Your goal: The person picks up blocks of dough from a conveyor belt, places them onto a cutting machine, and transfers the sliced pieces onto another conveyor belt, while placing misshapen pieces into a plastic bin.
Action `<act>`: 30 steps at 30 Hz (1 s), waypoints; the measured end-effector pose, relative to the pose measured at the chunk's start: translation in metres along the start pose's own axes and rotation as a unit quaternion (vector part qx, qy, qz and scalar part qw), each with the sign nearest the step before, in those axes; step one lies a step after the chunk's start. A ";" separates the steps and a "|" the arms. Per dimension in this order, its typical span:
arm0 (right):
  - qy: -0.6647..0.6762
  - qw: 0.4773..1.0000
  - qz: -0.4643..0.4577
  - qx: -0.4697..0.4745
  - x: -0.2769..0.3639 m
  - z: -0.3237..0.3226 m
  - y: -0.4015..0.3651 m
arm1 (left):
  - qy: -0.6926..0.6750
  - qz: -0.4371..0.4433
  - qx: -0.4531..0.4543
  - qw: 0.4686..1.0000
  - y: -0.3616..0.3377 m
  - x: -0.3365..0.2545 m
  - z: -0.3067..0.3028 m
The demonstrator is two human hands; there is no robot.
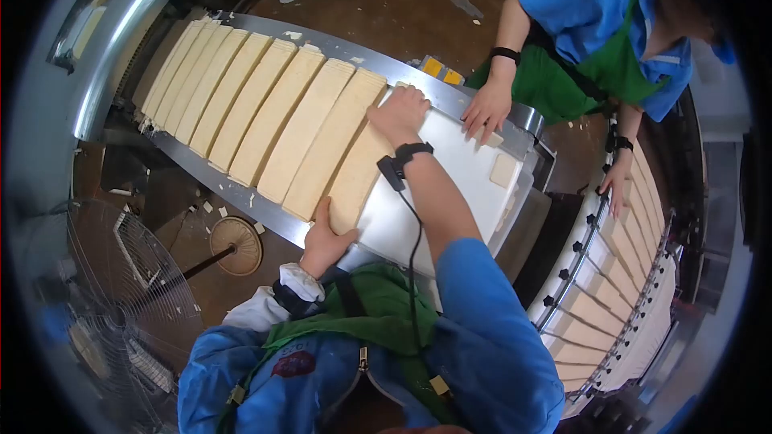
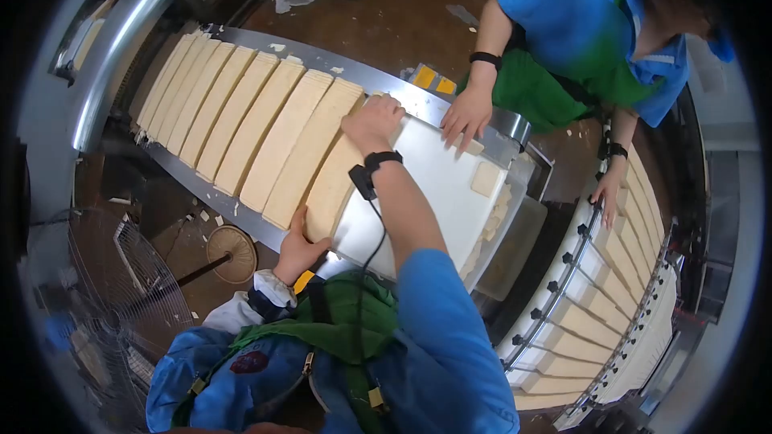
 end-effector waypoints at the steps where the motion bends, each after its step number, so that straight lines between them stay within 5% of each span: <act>1: 0.012 1.000 0.011 0.006 -0.018 -0.006 -0.006 | 0.007 -0.001 0.010 1.000 -0.002 -0.006 0.001; 6: -0.045 0.991 0.109 -0.062 -0.167 -0.036 -0.066 | 0.069 0.138 0.077 0.985 -0.002 -0.034 0.017; 9: 0.190 0.933 0.292 0.090 -0.268 -0.052 -0.133 | 0.097 0.259 0.046 0.960 0.009 -0.035 0.034; 12: 0.284 0.943 0.174 0.017 -0.288 -0.063 -0.215 | 0.180 0.204 0.088 0.958 0.020 -0.048 0.035; 14: 0.209 0.976 0.053 -0.018 -0.284 -0.048 -0.243 | 0.208 0.209 0.089 0.951 0.030 -0.052 0.042; 16: 0.128 0.989 0.039 0.057 -0.266 -0.053 -0.258 | 0.195 0.241 0.110 0.944 0.033 -0.058 0.045; 19: 0.106 0.986 0.114 -0.062 -0.262 -0.013 -0.271 | 0.212 0.291 0.116 0.926 0.046 -0.062 0.057; 25: 0.111 0.953 0.209 -0.191 -0.328 -0.087 -0.354 | 0.145 0.392 0.161 0.894 -0.013 -0.129 0.118; 27: 0.078 0.940 0.218 -0.252 -0.377 -0.119 -0.397 | 0.110 0.423 0.222 0.872 -0.058 -0.169 0.149; 30: 0.099 0.928 0.287 -0.214 -0.459 -0.172 -0.474 | 0.058 0.403 0.374 0.833 -0.135 -0.216 0.196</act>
Point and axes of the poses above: each hand's wrist, its own y-axis towards the middle knuckle, its own z-axis out of the palm, x = y × z, the point moved 1 cm from there along y, towards the middle knuckle, and after that the axes turned 4 degrees about -x, right-handed, at the moved point
